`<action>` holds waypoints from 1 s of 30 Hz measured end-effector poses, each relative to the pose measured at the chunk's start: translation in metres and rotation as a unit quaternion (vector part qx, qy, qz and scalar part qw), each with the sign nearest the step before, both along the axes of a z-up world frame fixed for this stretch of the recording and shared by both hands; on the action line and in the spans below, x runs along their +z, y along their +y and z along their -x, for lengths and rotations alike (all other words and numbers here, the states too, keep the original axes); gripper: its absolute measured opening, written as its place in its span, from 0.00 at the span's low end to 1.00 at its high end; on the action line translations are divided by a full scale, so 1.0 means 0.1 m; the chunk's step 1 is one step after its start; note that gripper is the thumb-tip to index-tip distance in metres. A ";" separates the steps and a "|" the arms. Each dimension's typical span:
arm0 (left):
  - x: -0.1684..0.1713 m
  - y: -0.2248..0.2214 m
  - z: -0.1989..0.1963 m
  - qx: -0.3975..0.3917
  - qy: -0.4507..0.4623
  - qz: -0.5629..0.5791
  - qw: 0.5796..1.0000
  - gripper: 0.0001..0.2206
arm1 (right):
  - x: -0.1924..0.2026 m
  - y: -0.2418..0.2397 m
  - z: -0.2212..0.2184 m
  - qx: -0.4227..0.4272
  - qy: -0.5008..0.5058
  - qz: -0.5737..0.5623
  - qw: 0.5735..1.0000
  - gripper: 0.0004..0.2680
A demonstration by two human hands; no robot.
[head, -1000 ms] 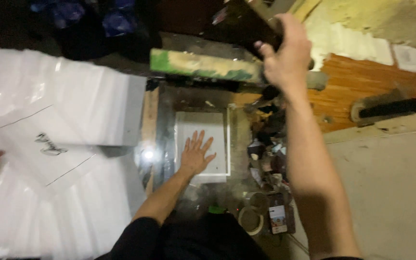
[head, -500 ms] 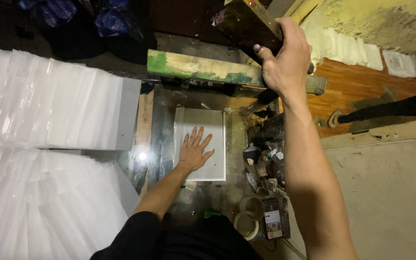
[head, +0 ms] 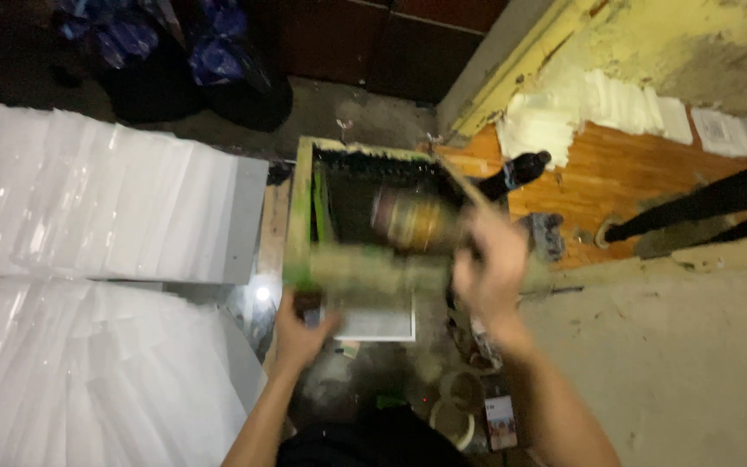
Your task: Manually screen printing a logo onto white sheets using a squeegee and a screen frame.
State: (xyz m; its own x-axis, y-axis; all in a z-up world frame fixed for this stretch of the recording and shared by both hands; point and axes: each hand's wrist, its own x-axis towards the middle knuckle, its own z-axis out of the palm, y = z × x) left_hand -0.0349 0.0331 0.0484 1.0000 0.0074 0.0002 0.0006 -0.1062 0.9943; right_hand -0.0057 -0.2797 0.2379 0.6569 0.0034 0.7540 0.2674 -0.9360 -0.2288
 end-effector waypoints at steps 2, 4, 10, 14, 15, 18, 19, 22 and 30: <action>0.14 0.31 0.32 -0.028 0.197 -0.049 0.979 0.58 | -0.57 0.12 0.64 0.122 0.085 0.009 0.989 0.14; -0.20 0.38 0.55 -0.005 0.249 0.053 0.967 0.49 | -1.01 0.17 0.51 0.115 0.179 0.074 0.974 0.16; -0.87 0.56 0.79 -0.027 0.314 0.081 0.946 0.41 | -2.22 -0.01 -1.26 0.029 0.262 0.130 0.956 0.19; -0.99 0.59 0.79 -0.045 0.377 0.091 0.921 0.38 | -2.23 0.03 -2.26 -0.020 0.327 0.209 0.921 0.25; -1.03 0.59 0.77 -0.045 0.378 0.088 0.920 0.38 | -2.17 0.04 -2.33 -0.020 0.329 0.206 0.922 0.25; -1.14 0.63 0.82 -0.062 0.357 0.094 0.927 0.32 | -2.03 0.11 -2.25 -0.035 0.410 0.221 0.884 0.28; -1.13 0.63 0.82 -0.071 0.297 0.072 0.949 0.30 | -1.94 0.14 -2.13 -0.029 0.466 0.214 0.858 0.25; -0.97 0.57 0.81 -0.082 0.269 0.085 0.956 0.29 | -1.51 0.45 -1.21 -0.024 0.555 0.195 0.808 0.21; -0.61 0.58 0.72 -0.094 0.269 0.099 0.953 0.37 | -1.51 0.82 0.78 0.025 0.491 0.154 0.857 0.29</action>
State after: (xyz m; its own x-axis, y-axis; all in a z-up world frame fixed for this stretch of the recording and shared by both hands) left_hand -0.1068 0.0915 -0.0128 0.8388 -0.2260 -0.4953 0.5152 0.0351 0.8564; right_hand -0.0837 -0.1979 0.0872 0.9673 0.1496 -0.2048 0.1289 -0.9854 -0.1109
